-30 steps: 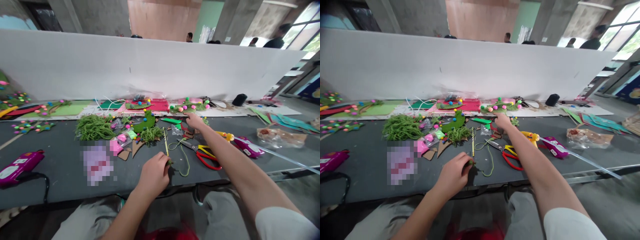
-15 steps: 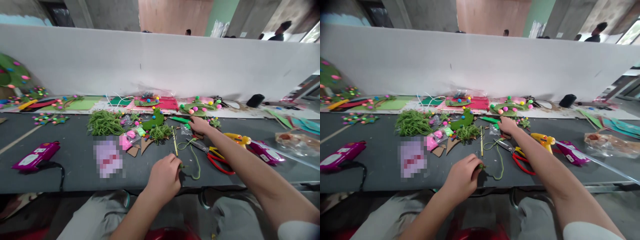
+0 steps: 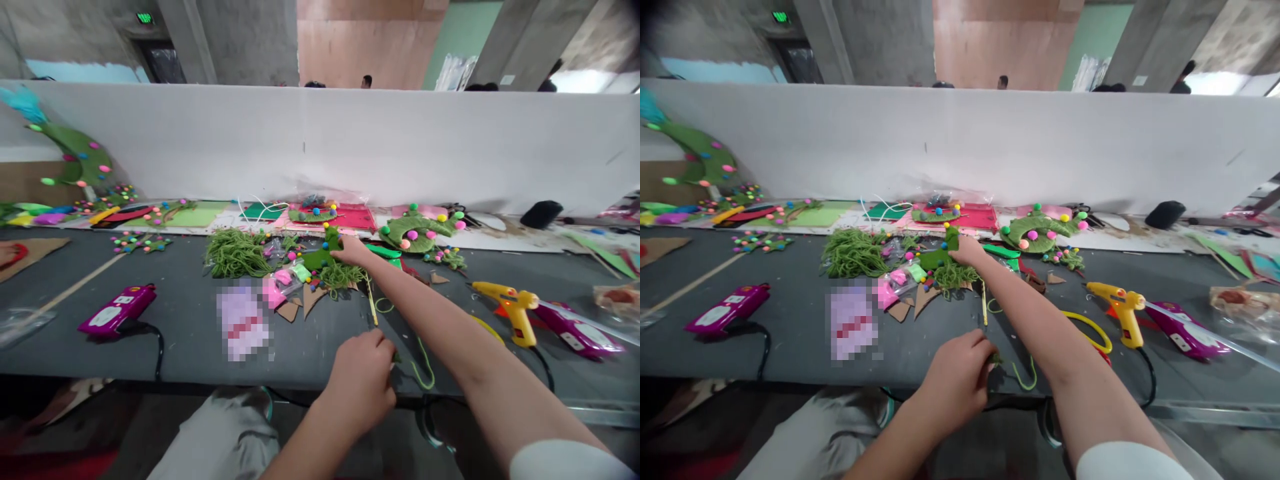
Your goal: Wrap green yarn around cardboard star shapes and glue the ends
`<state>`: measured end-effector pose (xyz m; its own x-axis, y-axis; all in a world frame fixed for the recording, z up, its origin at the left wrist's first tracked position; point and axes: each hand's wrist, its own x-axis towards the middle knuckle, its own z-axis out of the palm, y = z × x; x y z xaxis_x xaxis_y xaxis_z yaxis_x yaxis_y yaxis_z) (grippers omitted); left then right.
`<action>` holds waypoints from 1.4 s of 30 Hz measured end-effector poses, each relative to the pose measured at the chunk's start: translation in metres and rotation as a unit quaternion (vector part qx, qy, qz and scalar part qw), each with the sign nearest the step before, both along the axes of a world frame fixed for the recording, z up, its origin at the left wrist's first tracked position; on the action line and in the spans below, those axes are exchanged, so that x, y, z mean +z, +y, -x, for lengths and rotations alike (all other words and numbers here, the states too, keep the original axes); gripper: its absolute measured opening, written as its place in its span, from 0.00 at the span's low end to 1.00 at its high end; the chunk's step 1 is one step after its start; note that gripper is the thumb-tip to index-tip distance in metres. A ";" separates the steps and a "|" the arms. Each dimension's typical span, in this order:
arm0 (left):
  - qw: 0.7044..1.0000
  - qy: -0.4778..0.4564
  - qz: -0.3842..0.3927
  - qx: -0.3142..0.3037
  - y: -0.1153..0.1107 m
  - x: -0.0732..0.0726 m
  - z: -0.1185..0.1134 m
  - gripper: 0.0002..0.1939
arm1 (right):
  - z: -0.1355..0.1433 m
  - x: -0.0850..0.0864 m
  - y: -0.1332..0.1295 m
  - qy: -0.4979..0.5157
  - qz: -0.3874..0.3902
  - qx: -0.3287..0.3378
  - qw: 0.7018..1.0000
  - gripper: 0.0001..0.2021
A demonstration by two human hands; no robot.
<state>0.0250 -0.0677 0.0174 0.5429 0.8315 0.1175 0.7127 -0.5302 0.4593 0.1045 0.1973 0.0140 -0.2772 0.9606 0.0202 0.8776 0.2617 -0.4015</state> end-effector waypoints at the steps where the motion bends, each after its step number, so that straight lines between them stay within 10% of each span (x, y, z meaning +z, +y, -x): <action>1: 1.000 0.000 -0.001 -0.002 0.000 0.000 0.000 0.12 | 0.000 -0.002 0.001 0.008 0.011 -0.007 1.000 0.19; 13: 1.000 0.008 0.010 -0.003 0.000 -0.001 0.000 0.10 | -0.022 0.003 0.002 0.051 0.137 0.043 0.988 0.18; 18: 1.000 0.004 0.017 0.000 -0.001 -0.002 -0.002 0.08 | -0.042 0.021 0.031 0.006 0.027 0.000 1.000 0.18; 28: 0.996 -0.030 0.077 0.018 0.005 -0.015 -0.003 0.14 | -0.044 0.005 0.095 -0.149 -0.071 0.027 0.986 0.18; 42: 0.997 0.012 0.076 -0.026 0.009 -0.029 -0.015 0.12 | -0.029 0.006 0.102 -0.261 -0.138 0.126 0.947 0.18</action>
